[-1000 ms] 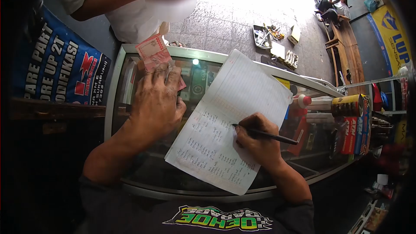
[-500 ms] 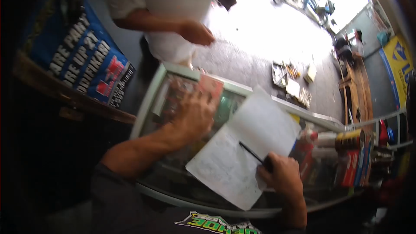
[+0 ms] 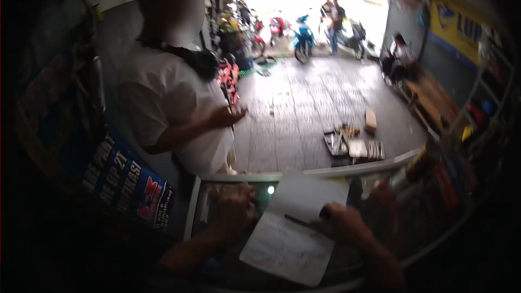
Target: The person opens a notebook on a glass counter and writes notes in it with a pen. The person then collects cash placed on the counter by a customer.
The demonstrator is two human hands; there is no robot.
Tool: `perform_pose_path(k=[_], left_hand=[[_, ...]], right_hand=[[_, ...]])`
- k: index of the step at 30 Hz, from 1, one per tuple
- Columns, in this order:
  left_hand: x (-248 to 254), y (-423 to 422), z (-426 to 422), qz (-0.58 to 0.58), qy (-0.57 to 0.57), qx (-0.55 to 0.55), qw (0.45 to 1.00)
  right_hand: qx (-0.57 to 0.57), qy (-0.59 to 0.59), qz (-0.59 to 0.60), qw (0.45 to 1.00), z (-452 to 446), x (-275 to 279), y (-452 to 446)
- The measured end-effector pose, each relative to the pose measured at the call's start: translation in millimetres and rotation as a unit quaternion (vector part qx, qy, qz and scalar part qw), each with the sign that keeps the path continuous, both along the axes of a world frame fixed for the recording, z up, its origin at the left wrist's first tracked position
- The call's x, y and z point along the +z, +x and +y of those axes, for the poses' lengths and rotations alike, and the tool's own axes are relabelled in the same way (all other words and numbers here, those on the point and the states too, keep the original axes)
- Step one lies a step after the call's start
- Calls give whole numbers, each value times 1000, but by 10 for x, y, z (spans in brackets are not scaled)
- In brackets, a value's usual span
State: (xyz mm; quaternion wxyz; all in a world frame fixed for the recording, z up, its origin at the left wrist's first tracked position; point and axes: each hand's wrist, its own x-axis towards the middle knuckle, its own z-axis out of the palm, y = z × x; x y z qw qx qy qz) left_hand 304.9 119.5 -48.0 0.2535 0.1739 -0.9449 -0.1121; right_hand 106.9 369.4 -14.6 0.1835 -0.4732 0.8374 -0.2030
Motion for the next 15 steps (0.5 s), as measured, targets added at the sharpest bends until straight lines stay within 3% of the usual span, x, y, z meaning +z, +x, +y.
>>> perform_pose_path(k=[1,3,9,11,13,14,15], left_hand=[[66,30,25,-35,35,33,998],[-87,65,-26,-42,-40,42,997],[-25,30,136,97,-76,-2,992],[202,58,473,172,-31,-19,984],[208,36,725,200,-16,-43,979],[119,-34,800,236,-116,-58,963],[127,-241,960,233,-112,-90,962]], right_hand=[[-9,-30,-8,999,13,-26,15],[-3,-60,18,998,38,-80,-36],[-32,-173,38,984,105,-64,-155],[-43,-289,35,956,197,59,-115],[-20,-313,-82,946,422,227,20],[6,-346,-120,931,565,239,73],[25,-379,-156,912,717,167,146]])
